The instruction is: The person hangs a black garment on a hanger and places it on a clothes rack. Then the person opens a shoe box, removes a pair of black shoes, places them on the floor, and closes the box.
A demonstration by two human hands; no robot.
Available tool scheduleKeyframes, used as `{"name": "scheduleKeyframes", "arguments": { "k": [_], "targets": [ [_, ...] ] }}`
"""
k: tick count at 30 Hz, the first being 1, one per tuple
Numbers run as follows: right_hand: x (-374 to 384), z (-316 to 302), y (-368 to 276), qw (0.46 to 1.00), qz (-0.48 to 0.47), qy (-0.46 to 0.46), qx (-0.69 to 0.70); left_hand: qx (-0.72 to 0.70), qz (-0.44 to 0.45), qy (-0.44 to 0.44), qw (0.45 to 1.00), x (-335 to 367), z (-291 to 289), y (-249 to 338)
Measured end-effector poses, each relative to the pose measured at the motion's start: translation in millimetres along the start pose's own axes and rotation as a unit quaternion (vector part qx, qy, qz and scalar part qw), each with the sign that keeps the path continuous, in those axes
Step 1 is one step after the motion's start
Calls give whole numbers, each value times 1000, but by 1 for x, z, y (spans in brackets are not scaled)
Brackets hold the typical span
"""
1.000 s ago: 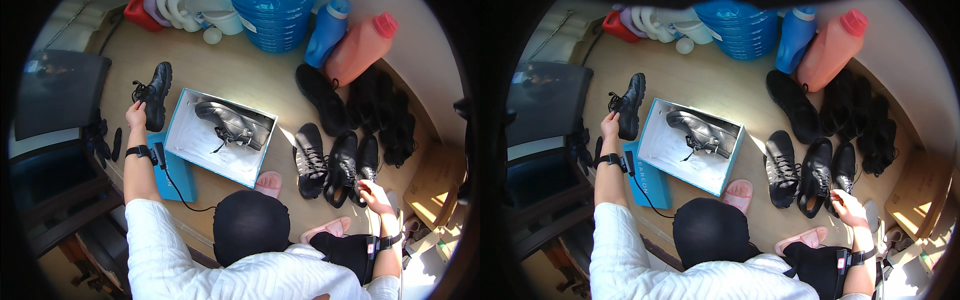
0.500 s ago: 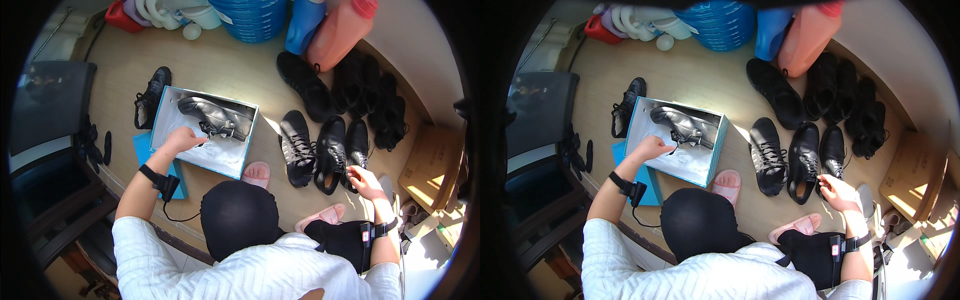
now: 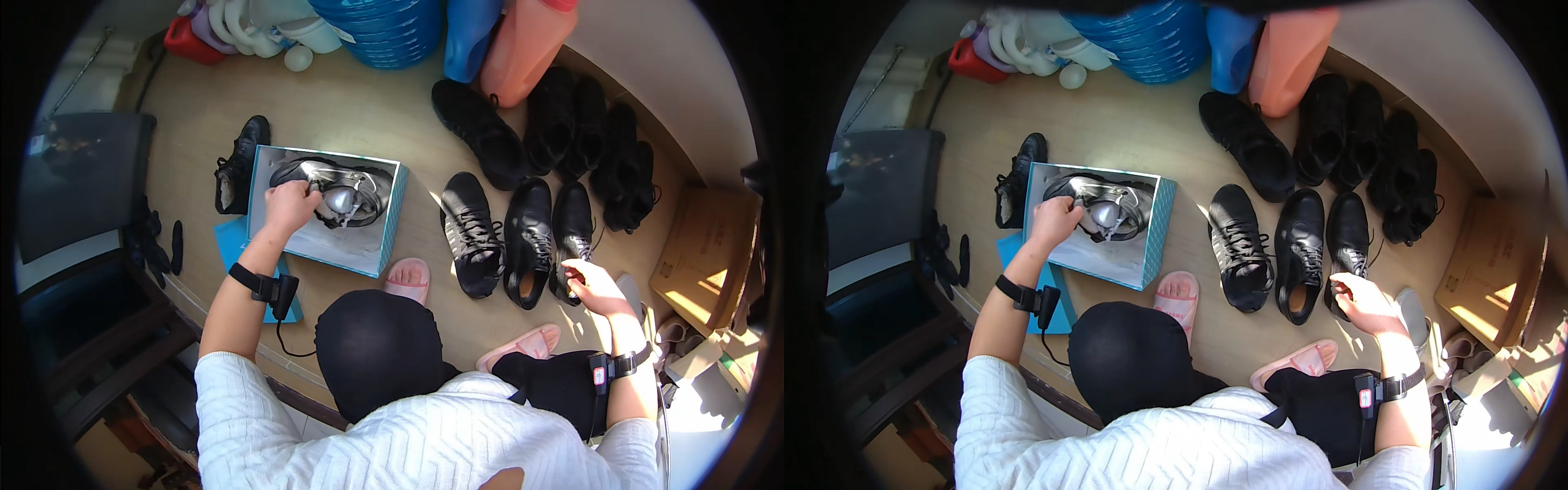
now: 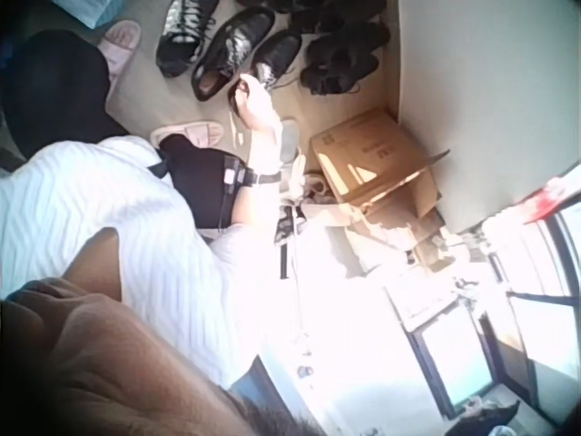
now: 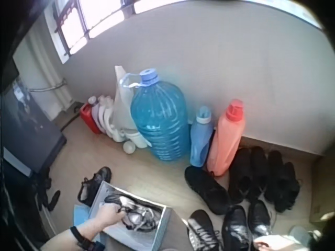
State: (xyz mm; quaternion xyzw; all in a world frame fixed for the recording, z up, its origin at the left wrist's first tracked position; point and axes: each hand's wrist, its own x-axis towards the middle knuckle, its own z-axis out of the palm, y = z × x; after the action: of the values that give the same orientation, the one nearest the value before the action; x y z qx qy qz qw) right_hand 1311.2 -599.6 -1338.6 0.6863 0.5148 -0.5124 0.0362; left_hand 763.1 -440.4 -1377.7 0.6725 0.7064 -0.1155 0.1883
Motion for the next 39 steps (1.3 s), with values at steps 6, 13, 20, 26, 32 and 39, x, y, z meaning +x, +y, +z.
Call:
{"name": "scheduleKeyframes", "arguments": {
  "k": [6,13,20,26,32,39],
  "targets": [
    [0,-7,-8,999,-43,9,4,0,-16,17,1000,-5,-63,-1],
    [-2,-11,-12,998,-56,13,-8,64,6,159,985,8,-152,-5],
    [-6,-4,-5,1000,-3,12,22,154,-19,160,975,78,-161,-3],
    [-14,2,-9,998,36,45,11,168,-69,145,973,147,-110,-5],
    [-30,3,-17,988,-26,79,-130,132,-102,148,975,187,-59,-20],
    [-28,-4,-22,994,-13,22,-111,21,-31,282,959,137,-26,-88]
  ]
}}
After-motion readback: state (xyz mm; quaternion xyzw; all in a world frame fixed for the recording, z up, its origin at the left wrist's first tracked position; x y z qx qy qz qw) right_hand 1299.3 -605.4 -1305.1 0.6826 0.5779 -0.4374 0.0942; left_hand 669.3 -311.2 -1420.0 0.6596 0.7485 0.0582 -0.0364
